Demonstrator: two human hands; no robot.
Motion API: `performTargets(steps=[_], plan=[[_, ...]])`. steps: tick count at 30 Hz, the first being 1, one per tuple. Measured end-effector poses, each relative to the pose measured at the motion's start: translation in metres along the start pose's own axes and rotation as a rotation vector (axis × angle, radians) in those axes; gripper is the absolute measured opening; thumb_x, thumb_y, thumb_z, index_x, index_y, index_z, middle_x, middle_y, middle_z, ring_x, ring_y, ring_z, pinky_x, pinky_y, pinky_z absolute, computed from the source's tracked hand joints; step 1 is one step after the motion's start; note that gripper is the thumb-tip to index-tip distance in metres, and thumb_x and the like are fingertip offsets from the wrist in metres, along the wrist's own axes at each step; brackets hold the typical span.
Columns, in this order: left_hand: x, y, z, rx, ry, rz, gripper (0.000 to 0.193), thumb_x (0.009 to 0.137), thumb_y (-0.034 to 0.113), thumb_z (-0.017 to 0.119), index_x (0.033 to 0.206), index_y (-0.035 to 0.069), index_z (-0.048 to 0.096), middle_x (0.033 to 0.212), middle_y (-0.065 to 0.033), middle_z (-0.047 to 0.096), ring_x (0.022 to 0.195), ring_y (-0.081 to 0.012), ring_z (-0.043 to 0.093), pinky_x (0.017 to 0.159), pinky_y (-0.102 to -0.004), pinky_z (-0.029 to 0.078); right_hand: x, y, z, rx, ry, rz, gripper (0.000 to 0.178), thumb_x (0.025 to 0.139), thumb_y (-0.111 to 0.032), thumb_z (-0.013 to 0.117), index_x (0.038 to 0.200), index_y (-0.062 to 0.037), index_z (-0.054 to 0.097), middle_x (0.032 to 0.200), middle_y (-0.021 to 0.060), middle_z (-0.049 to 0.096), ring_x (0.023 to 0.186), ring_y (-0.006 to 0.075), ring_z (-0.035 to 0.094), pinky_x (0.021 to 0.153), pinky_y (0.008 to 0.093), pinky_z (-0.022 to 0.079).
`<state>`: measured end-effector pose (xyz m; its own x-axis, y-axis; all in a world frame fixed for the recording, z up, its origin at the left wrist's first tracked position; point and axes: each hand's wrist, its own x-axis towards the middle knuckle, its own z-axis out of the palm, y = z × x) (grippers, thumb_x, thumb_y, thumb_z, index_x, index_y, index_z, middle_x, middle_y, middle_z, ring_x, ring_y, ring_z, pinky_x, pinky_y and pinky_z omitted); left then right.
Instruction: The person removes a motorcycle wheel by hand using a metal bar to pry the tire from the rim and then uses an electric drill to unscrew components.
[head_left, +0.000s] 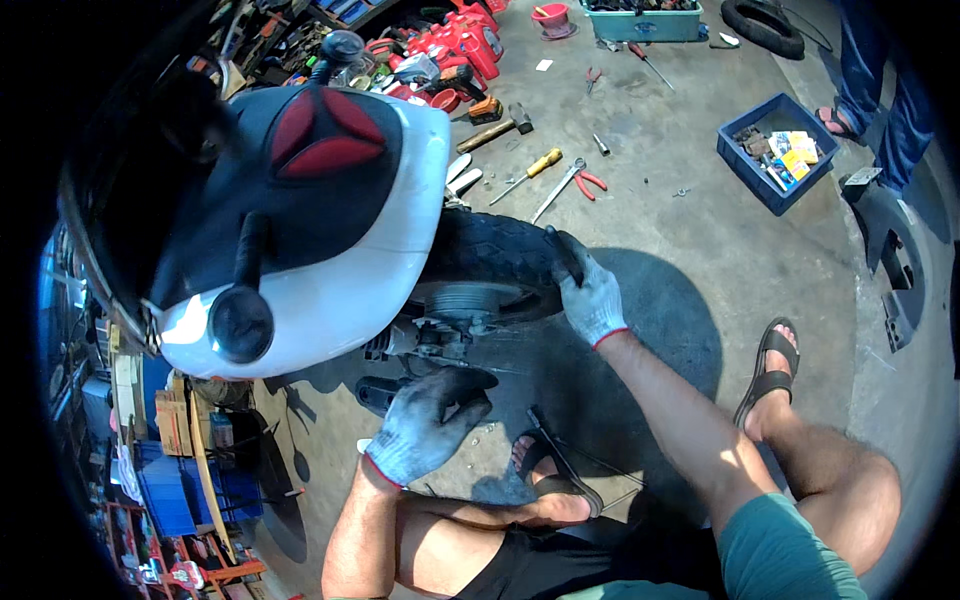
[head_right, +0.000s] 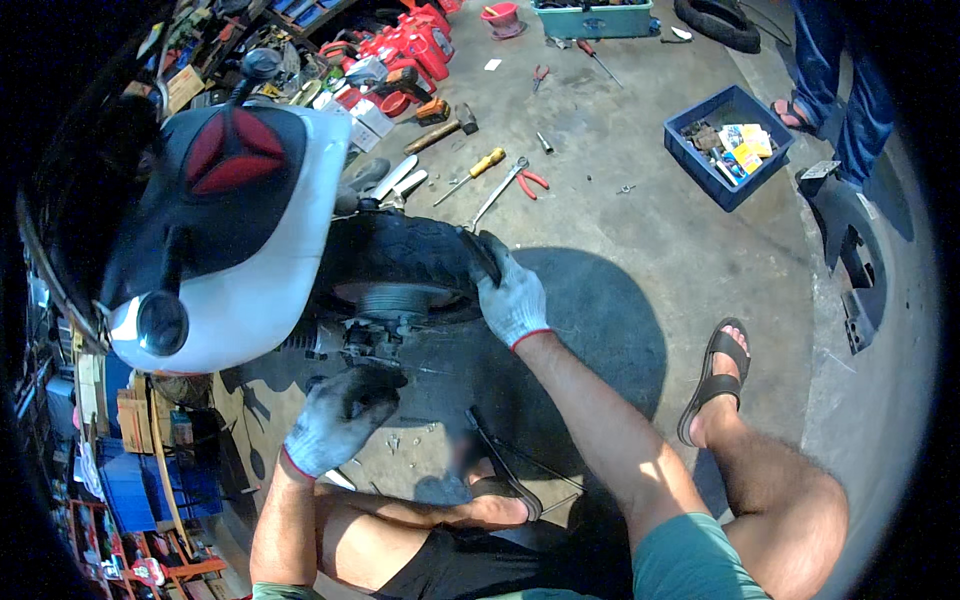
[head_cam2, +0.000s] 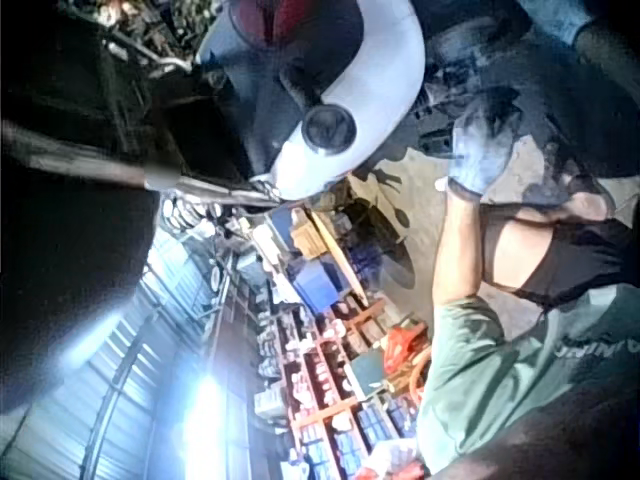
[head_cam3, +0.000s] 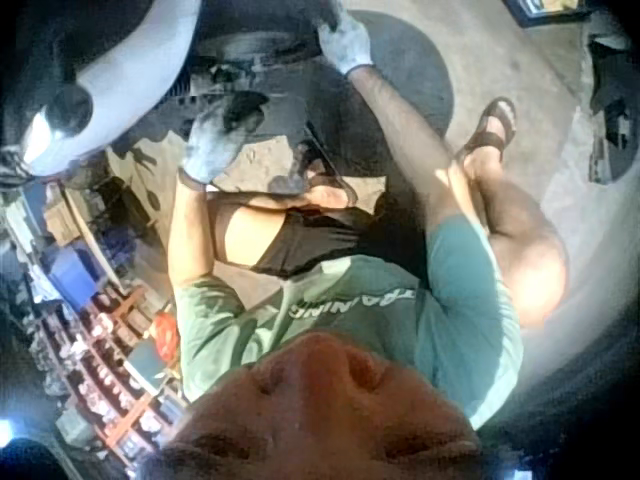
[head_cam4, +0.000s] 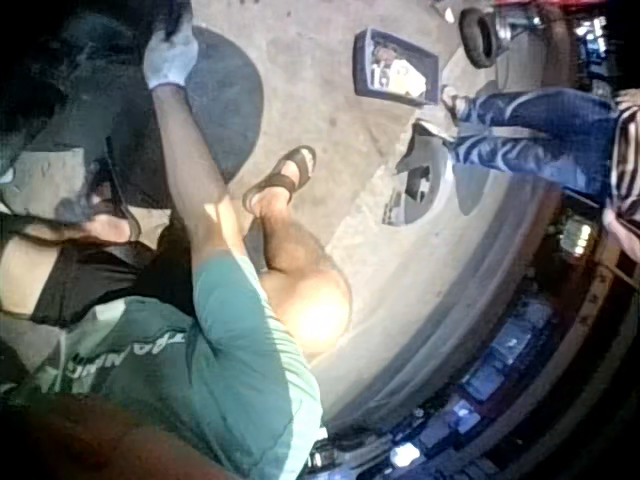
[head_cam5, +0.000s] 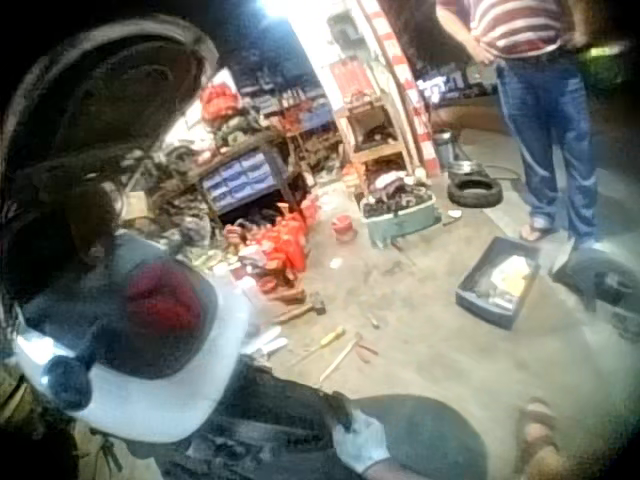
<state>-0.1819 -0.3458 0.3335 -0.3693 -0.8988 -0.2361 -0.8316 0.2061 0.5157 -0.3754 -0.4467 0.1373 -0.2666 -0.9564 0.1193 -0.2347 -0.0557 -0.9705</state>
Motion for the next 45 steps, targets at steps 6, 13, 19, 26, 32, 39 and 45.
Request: performTargets(steps=[6,13,19,26,32,39,45], plan=[[0.049,0.002,0.013,0.021,-0.195,0.036,0.027,0.084,0.016,0.063,0.11,0.008,0.066,0.104,-0.0129,0.067,0.093,-0.0273,0.065,0.083,-0.035,0.051,-0.007,0.084,0.022,0.367,-0.029,0.167,0.028,0.091,-0.012,0.057,0.119,-0.0051,0.061,0.097,0.0101,0.068,0.087,0.0132,0.06,0.077,0.0308,0.048],[0.075,0.006,0.022,-0.171,-0.364,-0.039,0.03,0.084,0.008,0.065,0.114,0.003,0.063,0.105,-0.0123,0.067,0.093,-0.0215,0.066,0.084,-0.0322,0.052,0.035,0.108,-0.006,0.22,-0.114,0.557,0.037,0.092,-0.032,0.057,0.107,0.0012,0.065,0.087,0.0085,0.068,0.077,0.0151,0.059,0.07,0.0313,0.048],[0.109,0.002,0.024,-0.252,-0.357,-0.189,0.031,0.084,0.005,0.064,0.115,0.001,0.062,0.11,-0.0145,0.066,0.098,-0.0204,0.064,0.087,-0.0325,0.051,0.094,0.064,-0.063,0.89,0.082,0.75,0.035,0.099,-0.034,0.046,0.103,-0.004,0.064,0.069,-0.0008,0.05,0.057,0.0127,0.046,0.052,0.0278,0.039],[0.145,-0.018,0.025,-0.116,-0.363,-0.347,0.031,0.087,0.016,0.063,0.113,-0.001,0.062,0.105,-0.0144,0.068,0.1,-0.0226,0.064,0.09,-0.0345,0.048,0.147,0.089,-0.08,1.181,0.138,0.679,0.039,0.099,-0.041,0.044,0.111,-0.0043,0.05,0.063,-0.004,0.037,0.049,0.006,0.035,0.044,0.0228,0.031],[0.154,-0.017,0.029,-0.034,-0.257,-0.501,0.036,0.085,0.033,0.066,0.107,0.005,0.066,0.108,-0.0177,0.066,0.099,-0.0333,0.062,0.087,-0.0415,0.047,0.199,0.101,-0.076,1.503,0.142,0.745,0.043,0.1,-0.039,0.042,0.117,0.0006,0.047,0.066,-0.0019,0.037,0.051,0.0083,0.032,0.048,0.024,0.029],[0.159,-0.005,0.035,-0.296,-0.128,-0.704,0.035,0.083,0.025,0.068,0.109,0.002,0.064,0.111,-0.0146,0.065,0.102,-0.0271,0.06,0.091,-0.0383,0.045,0.273,0.091,-0.027,1.57,0.102,0.774,0.034,0.1,-0.038,0.042,0.106,-0.0056,0.052,0.066,-0.0021,0.038,0.053,0.01,0.034,0.048,0.026,0.031],[0.152,0.016,0.078,-0.848,0.318,-0.847,0.057,0.086,0.032,0.069,0.127,-0.002,0.048,0.119,-0.0136,0.059,0.108,-0.0279,0.058,0.094,-0.0435,0.048,0.286,0.072,0.022,1.489,0.111,0.982,0.036,0.103,-0.035,0.035,0.109,-0.0033,0.051,0.063,-0.0025,0.035,0.051,0.0099,0.031,0.048,0.0262,0.028]])
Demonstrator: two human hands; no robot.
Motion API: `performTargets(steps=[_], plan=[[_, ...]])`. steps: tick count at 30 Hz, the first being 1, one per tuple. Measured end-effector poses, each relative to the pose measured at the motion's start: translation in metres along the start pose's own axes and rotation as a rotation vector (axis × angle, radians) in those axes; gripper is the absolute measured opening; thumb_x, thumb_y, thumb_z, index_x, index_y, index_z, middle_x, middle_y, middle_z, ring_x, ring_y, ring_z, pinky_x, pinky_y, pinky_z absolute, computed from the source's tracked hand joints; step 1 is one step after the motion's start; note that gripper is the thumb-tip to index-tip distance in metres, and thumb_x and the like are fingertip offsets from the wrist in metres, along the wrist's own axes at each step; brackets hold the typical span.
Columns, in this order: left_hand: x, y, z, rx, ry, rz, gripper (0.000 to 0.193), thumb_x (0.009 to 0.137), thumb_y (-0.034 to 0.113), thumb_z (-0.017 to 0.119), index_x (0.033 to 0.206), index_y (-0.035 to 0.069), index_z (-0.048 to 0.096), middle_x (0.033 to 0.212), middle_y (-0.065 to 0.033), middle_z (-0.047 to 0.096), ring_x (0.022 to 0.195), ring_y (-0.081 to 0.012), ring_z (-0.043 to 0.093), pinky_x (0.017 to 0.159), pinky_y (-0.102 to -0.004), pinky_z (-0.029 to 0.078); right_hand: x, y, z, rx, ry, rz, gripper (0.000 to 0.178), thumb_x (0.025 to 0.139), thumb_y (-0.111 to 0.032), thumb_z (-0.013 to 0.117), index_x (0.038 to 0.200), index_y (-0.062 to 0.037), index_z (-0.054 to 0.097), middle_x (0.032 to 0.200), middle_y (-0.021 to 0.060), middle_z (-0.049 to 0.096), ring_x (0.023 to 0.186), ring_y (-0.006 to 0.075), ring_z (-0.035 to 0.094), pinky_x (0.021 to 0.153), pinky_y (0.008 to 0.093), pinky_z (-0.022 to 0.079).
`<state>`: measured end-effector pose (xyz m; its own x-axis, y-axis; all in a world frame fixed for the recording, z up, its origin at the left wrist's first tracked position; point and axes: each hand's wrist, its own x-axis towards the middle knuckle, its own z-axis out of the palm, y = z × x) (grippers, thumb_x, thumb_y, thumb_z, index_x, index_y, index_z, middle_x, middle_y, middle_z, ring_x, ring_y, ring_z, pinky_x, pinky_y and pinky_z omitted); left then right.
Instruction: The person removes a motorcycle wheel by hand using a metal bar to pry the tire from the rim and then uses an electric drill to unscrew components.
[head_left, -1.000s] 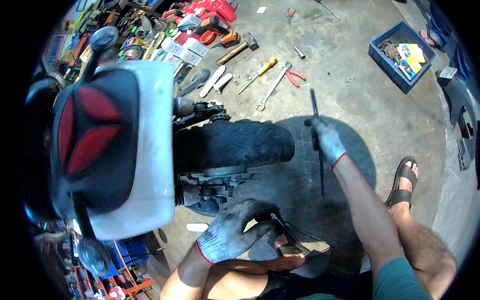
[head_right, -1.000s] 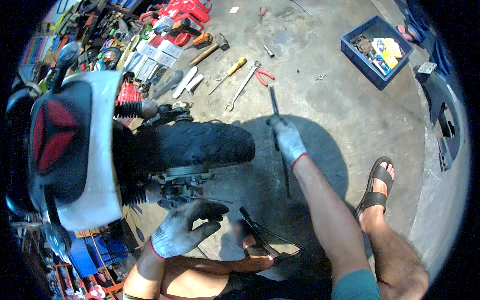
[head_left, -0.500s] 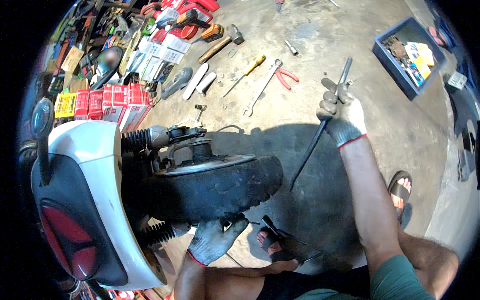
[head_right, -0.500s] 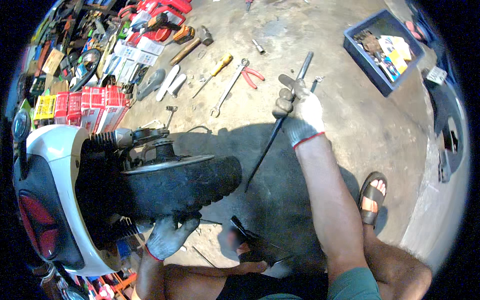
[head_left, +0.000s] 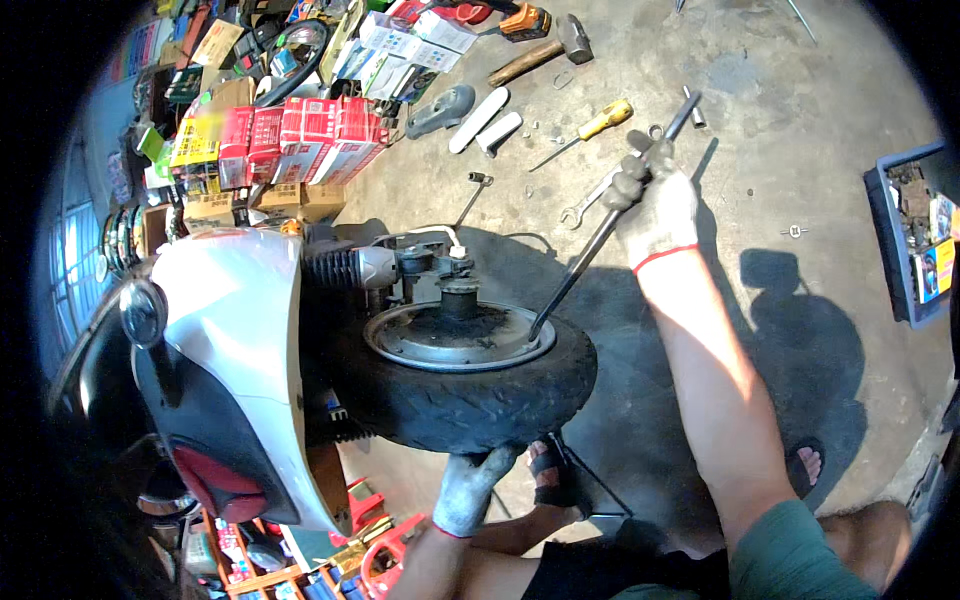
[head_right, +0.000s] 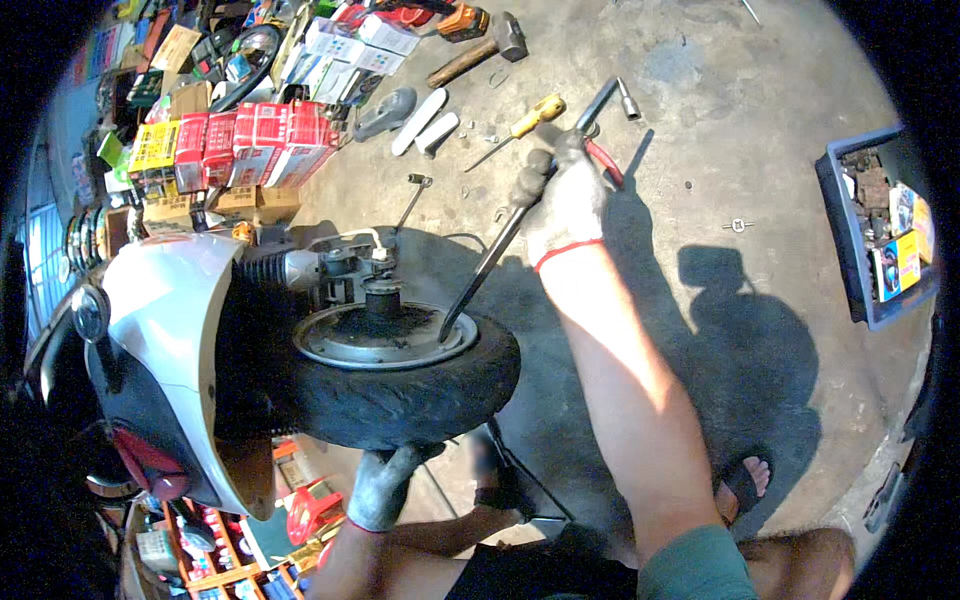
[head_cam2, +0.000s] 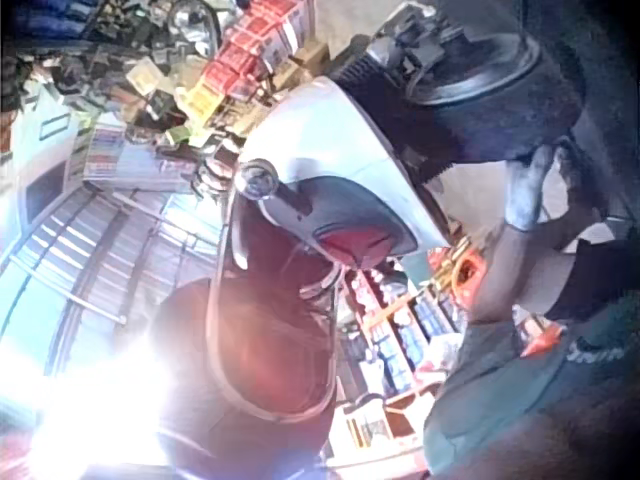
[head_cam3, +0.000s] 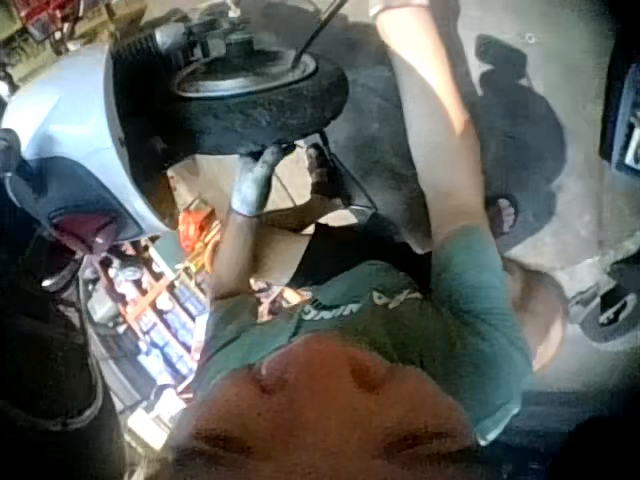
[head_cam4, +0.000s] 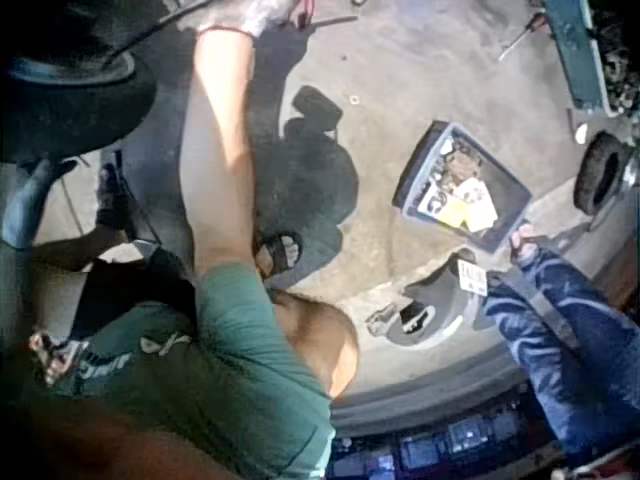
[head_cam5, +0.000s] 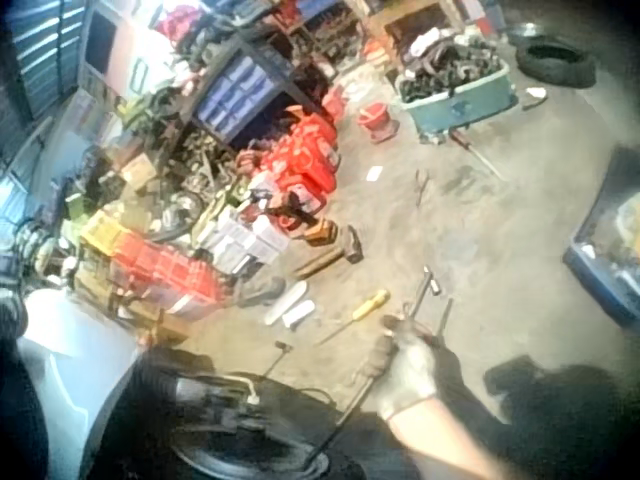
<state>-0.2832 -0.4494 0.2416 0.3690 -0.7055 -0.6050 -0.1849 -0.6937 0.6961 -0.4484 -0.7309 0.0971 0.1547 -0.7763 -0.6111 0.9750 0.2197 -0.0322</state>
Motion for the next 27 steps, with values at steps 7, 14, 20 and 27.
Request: performTargets(steps=[7,14,20,27], plan=[[-0.003,0.006,0.048,-0.218,0.277,0.049,0.064,0.09,0.035,0.063,0.138,0.003,0.034,0.131,-0.0152,0.05,0.115,-0.0306,0.054,0.097,-0.0474,0.047,-0.017,0.012,-0.004,-0.006,-0.063,0.004,0.036,0.1,-0.037,0.042,0.109,-0.0039,0.052,0.064,-0.003,0.037,0.05,0.0088,0.033,0.046,0.0246,0.027],[-0.012,0.001,0.052,-0.286,0.363,0.2,0.047,0.093,0.027,0.057,0.124,-0.007,0.046,0.12,-0.017,0.056,0.109,-0.0253,0.057,0.095,-0.0394,0.046,-0.039,0.011,0.0,0.046,-0.155,-0.064,0.032,0.098,-0.038,0.049,0.103,-0.0067,0.053,0.063,-0.003,0.037,0.05,0.0087,0.034,0.045,0.0246,0.027],[-0.022,-0.011,0.04,-0.218,0.36,0.192,0.06,0.093,0.039,0.055,0.131,-0.004,0.04,0.124,-0.0178,0.054,0.11,-0.0301,0.058,0.096,-0.0452,0.047,-0.064,0.026,0.005,0.055,-0.217,-0.058,0.03,0.095,-0.039,0.054,0.095,-0.0092,0.054,0.057,-0.0034,0.04,0.043,0.0079,0.033,0.04,0.025,0.024],[-0.026,-0.005,0.039,-0.285,0.322,0.198,0.056,0.093,0.035,0.057,0.127,-0.008,0.043,0.12,-0.0179,0.056,0.108,-0.0257,0.057,0.094,-0.0396,0.046,-0.049,0.051,0.021,-0.155,-0.131,0.173,0.027,0.098,-0.037,0.049,0.092,-0.0105,0.053,0.058,-0.0041,0.037,0.044,0.0085,0.032,0.04,0.025,0.024]])
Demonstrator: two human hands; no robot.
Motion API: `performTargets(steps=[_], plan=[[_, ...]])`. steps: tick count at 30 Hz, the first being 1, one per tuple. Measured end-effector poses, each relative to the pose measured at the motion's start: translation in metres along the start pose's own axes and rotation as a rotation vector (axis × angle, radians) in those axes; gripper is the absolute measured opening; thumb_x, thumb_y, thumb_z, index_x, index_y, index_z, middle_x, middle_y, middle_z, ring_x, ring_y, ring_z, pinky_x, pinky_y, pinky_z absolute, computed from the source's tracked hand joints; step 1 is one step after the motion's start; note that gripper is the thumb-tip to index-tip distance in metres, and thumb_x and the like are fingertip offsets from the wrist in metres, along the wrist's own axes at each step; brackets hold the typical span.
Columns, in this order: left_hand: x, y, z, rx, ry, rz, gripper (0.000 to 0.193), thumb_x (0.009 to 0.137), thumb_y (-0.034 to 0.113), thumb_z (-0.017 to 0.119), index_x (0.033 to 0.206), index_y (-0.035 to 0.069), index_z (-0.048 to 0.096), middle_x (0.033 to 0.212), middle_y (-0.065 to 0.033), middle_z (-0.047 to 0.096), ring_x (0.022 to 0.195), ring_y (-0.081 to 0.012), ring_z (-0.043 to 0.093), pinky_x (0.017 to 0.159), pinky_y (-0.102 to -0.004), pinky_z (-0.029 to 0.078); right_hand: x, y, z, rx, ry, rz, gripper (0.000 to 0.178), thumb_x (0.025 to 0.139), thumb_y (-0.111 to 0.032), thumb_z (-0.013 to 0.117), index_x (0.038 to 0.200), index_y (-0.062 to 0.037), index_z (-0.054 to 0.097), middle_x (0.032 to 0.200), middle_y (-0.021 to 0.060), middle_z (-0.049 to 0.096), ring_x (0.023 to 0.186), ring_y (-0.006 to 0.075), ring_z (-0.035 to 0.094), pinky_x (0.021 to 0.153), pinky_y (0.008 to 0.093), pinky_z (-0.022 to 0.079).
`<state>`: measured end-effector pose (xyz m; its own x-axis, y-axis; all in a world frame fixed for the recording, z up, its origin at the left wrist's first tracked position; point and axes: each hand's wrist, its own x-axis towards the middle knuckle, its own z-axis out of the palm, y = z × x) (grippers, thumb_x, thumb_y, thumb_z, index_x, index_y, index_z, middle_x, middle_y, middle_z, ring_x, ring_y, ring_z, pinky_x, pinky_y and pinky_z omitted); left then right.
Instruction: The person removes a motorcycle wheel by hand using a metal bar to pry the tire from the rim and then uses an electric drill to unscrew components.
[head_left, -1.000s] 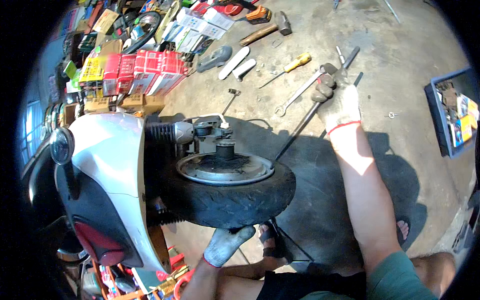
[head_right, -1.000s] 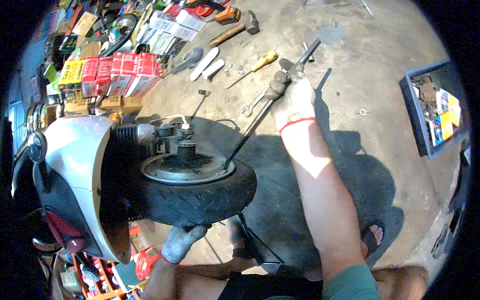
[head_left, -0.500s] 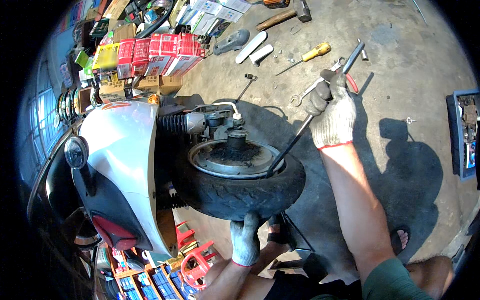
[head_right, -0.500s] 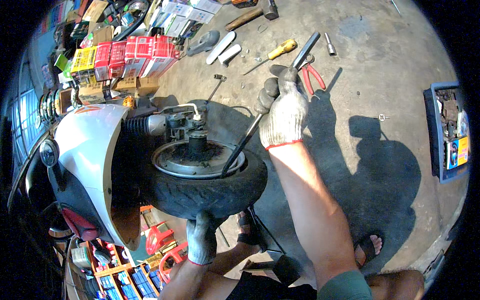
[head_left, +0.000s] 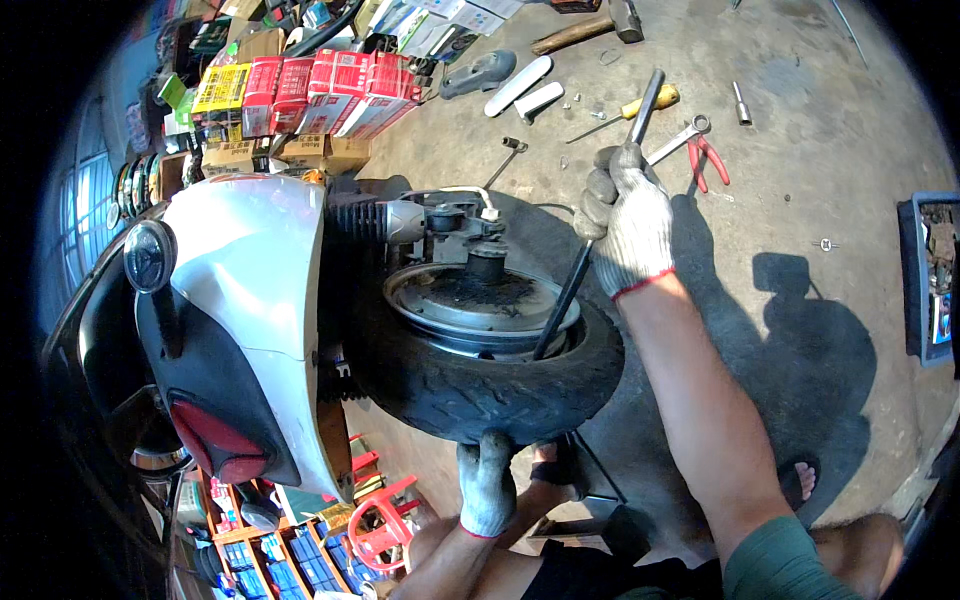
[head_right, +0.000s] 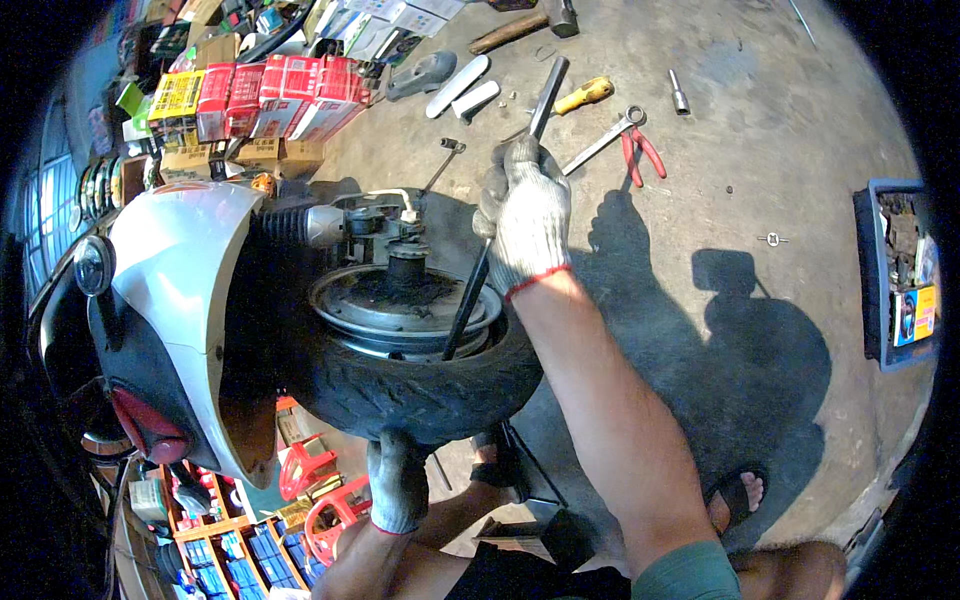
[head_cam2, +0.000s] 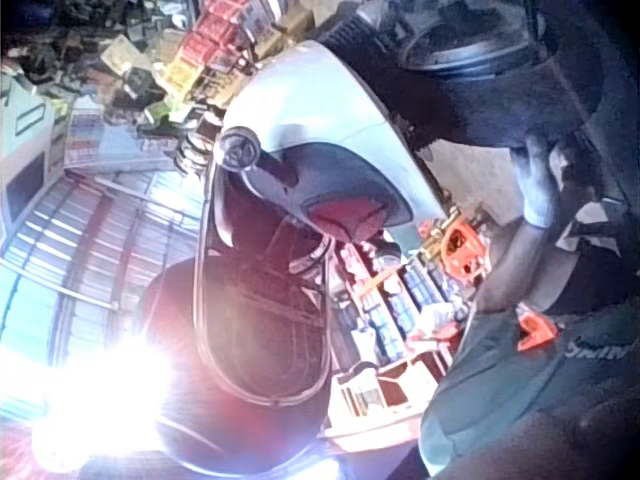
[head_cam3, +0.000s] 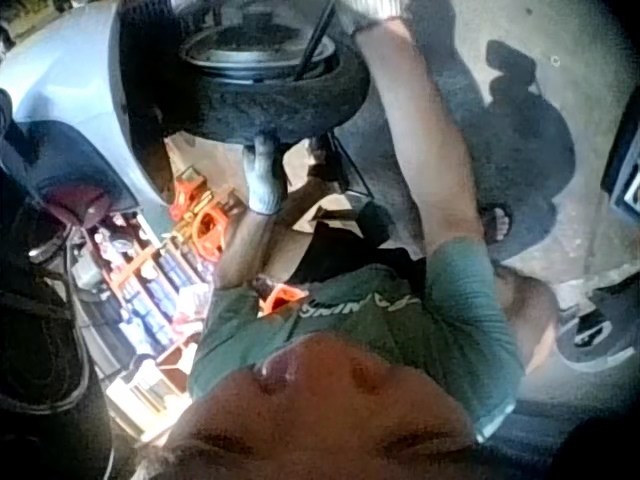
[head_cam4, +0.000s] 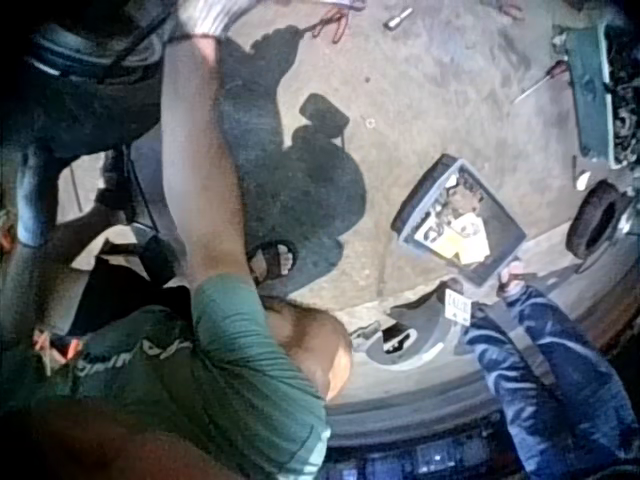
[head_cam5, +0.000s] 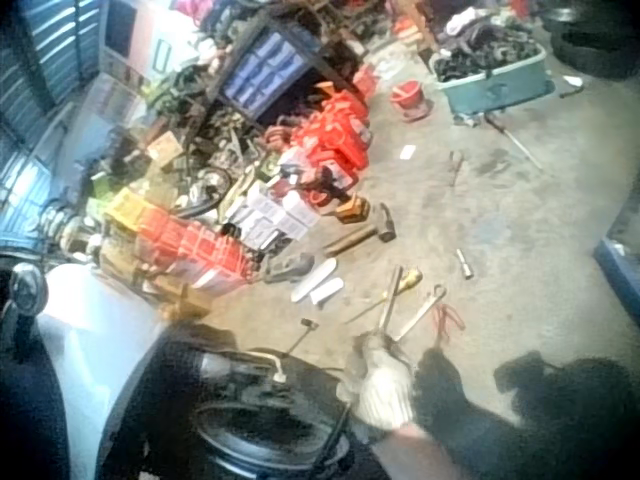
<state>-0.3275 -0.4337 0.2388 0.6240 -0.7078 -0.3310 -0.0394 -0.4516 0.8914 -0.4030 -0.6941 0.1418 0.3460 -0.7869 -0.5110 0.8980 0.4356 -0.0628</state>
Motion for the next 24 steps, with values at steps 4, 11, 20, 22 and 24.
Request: performTargets(steps=[4,11,20,22,24], plan=[[-0.001,0.002,0.001,0.052,0.027,-0.02,0.061,0.093,0.04,0.056,0.129,-0.007,0.042,0.121,-0.0182,0.056,0.108,-0.0276,0.059,0.094,-0.0407,0.047,0.015,0.006,0.001,-0.043,-0.041,0.092,0.028,0.099,-0.036,0.045,0.086,-0.0125,0.05,0.057,-0.0042,0.035,0.043,0.0085,0.031,0.039,0.0248,0.024],[0.002,0.006,0.001,0.077,-0.008,-0.05,0.054,0.095,0.036,0.054,0.126,-0.007,0.043,0.116,-0.0194,0.059,0.105,-0.0267,0.06,0.093,-0.0365,0.047,0.035,0.023,0.006,-0.169,-0.083,0.154,0.025,0.096,-0.036,0.05,0.087,-0.0128,0.053,0.058,-0.0028,0.043,0.044,0.0122,0.04,0.038,0.0286,0.033],[-0.004,0.0,-0.009,0.072,0.012,-0.002,0.062,0.093,0.043,0.056,0.134,0.0,0.039,0.124,-0.0147,0.056,0.109,-0.0293,0.059,0.094,-0.0448,0.048,0.019,0.034,-0.014,-0.062,-0.08,0.111,0.022,0.097,-0.031,0.051,0.083,-0.0138,0.052,0.056,-0.0039,0.04,0.042,0.0097,0.037,0.037,0.0266,0.029],[-0.006,-0.004,-0.014,0.042,0.025,-0.001,0.061,0.093,0.042,0.056,0.134,0.0,0.039,0.124,-0.0144,0.056,0.109,-0.0292,0.059,0.094,-0.0454,0.048,0.009,0.042,-0.014,-0.086,0.056,0.056,0.024,0.098,-0.032,0.049,0.081,-0.015,0.05,0.057,-0.0048,0.038,0.044,0.0084,0.036,0.04,0.0254,0.028],[-0.001,0.001,-0.008,0.014,-0.031,0.005,0.061,0.093,0.041,0.057,0.134,0.0,0.039,0.124,-0.0142,0.056,0.109,-0.0292,0.059,0.094,-0.0457,0.047,0.009,0.022,-0.025,-0.057,0.097,0.037,0.028,0.099,-0.036,0.046,0.078,-0.0175,0.047,0.054,-0.0072,0.03,0.043,0.0077,0.03,0.04,0.0247,0.024]])
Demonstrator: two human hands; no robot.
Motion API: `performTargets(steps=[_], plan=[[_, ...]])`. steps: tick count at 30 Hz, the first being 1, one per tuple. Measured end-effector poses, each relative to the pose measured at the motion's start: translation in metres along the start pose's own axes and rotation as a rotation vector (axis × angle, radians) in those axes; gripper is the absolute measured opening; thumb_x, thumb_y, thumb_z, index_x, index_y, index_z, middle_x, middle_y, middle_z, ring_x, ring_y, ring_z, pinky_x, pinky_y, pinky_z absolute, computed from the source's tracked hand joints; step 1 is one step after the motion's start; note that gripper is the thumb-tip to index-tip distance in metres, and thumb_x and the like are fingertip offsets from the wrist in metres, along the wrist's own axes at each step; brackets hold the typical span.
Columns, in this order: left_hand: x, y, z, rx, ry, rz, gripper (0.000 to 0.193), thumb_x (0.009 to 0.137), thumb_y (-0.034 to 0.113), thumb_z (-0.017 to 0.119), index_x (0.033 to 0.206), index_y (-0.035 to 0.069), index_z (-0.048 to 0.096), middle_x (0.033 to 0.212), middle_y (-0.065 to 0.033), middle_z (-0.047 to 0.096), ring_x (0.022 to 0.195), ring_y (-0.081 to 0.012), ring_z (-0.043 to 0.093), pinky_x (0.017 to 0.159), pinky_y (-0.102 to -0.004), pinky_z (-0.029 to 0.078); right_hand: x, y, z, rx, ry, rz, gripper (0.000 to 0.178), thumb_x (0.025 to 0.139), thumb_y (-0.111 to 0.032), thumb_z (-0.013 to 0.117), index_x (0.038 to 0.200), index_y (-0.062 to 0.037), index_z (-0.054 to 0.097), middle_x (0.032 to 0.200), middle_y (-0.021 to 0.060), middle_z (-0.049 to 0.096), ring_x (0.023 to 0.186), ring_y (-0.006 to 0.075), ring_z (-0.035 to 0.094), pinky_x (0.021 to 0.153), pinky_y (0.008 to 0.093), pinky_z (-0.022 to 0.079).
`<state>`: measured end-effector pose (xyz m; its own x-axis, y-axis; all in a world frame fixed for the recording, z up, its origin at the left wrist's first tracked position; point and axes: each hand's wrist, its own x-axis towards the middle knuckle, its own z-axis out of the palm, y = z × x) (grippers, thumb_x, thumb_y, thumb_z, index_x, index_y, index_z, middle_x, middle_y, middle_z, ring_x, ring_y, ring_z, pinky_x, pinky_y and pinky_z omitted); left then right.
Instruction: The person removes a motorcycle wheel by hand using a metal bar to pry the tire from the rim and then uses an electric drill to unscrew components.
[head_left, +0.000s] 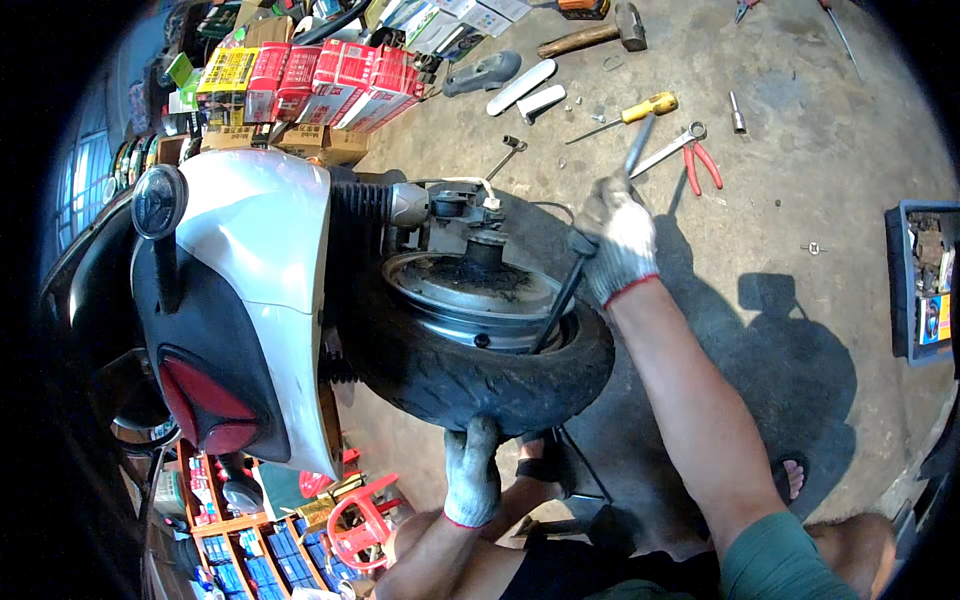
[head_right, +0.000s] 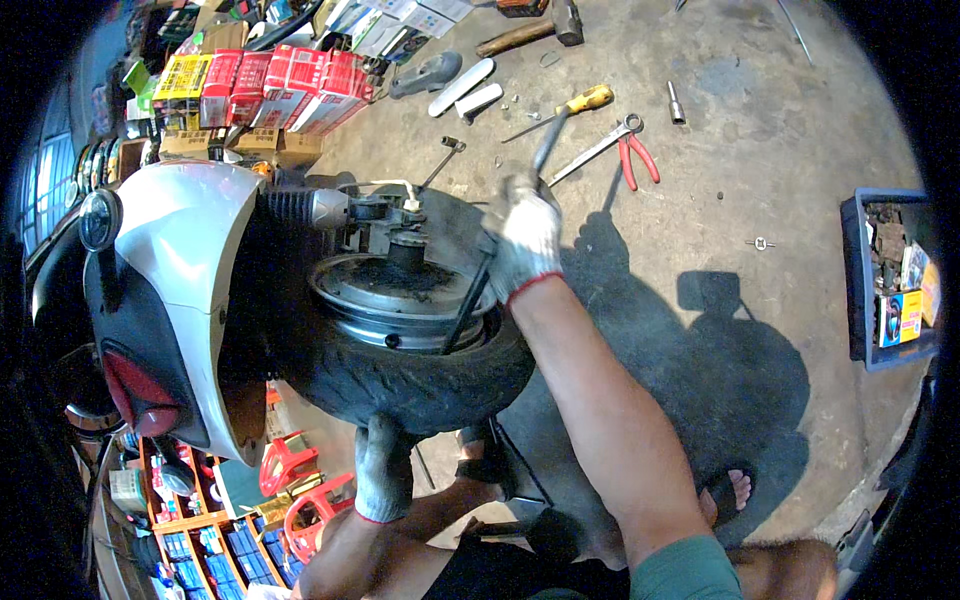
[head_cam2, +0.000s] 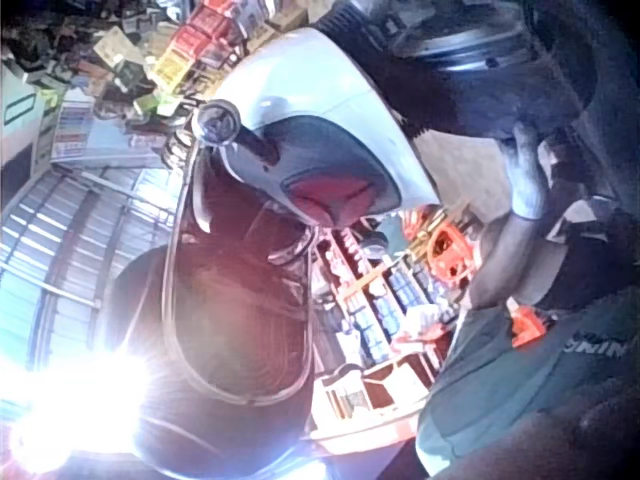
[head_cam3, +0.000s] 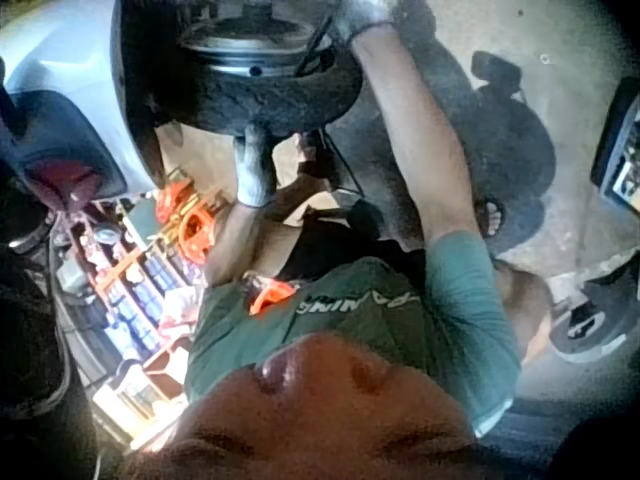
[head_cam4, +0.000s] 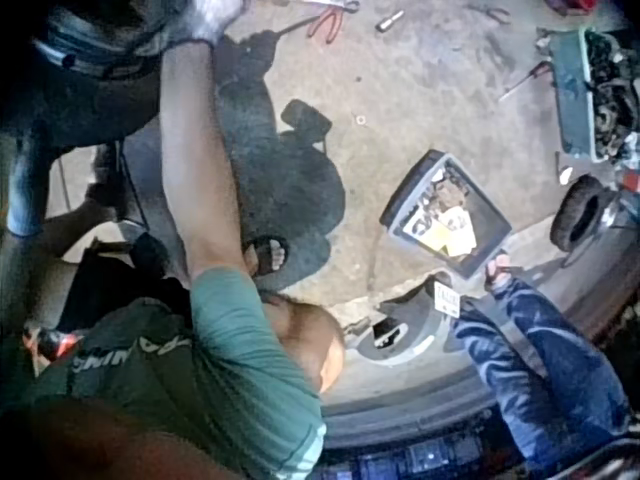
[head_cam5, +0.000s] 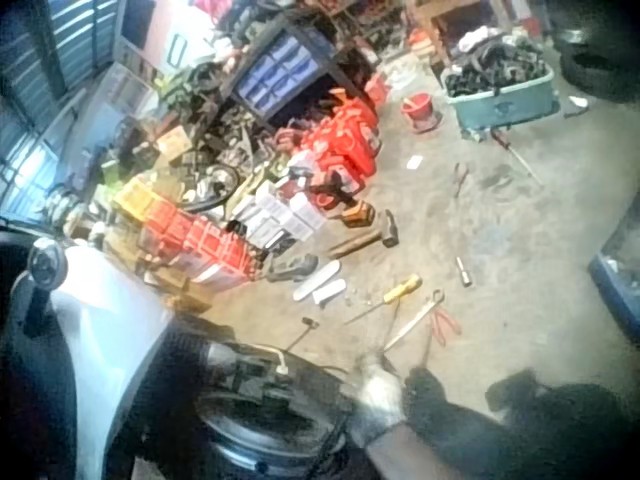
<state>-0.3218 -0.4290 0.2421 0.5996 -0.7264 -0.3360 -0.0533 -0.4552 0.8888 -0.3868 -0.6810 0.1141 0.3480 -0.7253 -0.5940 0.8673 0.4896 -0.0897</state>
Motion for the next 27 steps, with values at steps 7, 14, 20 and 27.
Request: performTargets(steps=[7,14,20,27], plan=[[-0.002,0.0,-0.016,-0.053,0.0,0.003,0.059,0.09,0.043,0.06,0.129,0.002,0.045,0.123,-0.0119,0.057,0.111,-0.0266,0.057,0.095,-0.0437,0.045,-0.059,-0.002,-0.047,0.263,-0.01,-0.128,0.028,0.098,-0.036,0.048,0.083,-0.0123,0.047,0.06,-0.0045,0.03,0.049,0.0106,0.028,0.049,0.0274,0.029],[-0.004,-0.002,-0.019,-0.097,-0.008,0.022,0.067,0.088,0.047,0.061,0.132,0.001,0.042,0.125,-0.0115,0.056,0.114,-0.0267,0.055,0.098,-0.044,0.042,-0.078,-0.027,-0.048,-0.127,-0.115,-0.29,0.031,0.092,-0.04,0.057,0.088,-0.0094,0.055,0.076,0.0046,0.054,0.069,0.0201,0.054,0.067,0.0359,0.046],[-0.001,0.001,-0.026,0.011,-0.067,-0.036,0.073,0.088,0.051,0.059,0.131,-0.004,0.04,0.124,-0.0147,0.055,0.11,-0.0263,0.057,0.094,-0.0424,0.046,-0.056,-0.117,-0.04,-0.389,-0.102,-0.531,0.028,0.094,-0.027,0.055,0.106,-0.0021,0.06,0.071,0.0031,0.058,0.052,0.0047,0.046,0.044,0.0184,0.032],[0.004,0.004,-0.019,-0.01,-0.133,0.005,0.043,0.095,0.029,0.052,0.124,-0.004,0.049,0.115,-0.013,0.06,0.106,-0.0223,0.056,0.095,-0.0363,0.043,-0.066,-0.213,0.039,-1.87,-0.485,-0.152,0.027,0.087,-0.026,0.06,0.087,0.0,0.067,0.058,0.0017,0.058,0.04,0.0067,0.045,0.037,0.0222,0.034]])
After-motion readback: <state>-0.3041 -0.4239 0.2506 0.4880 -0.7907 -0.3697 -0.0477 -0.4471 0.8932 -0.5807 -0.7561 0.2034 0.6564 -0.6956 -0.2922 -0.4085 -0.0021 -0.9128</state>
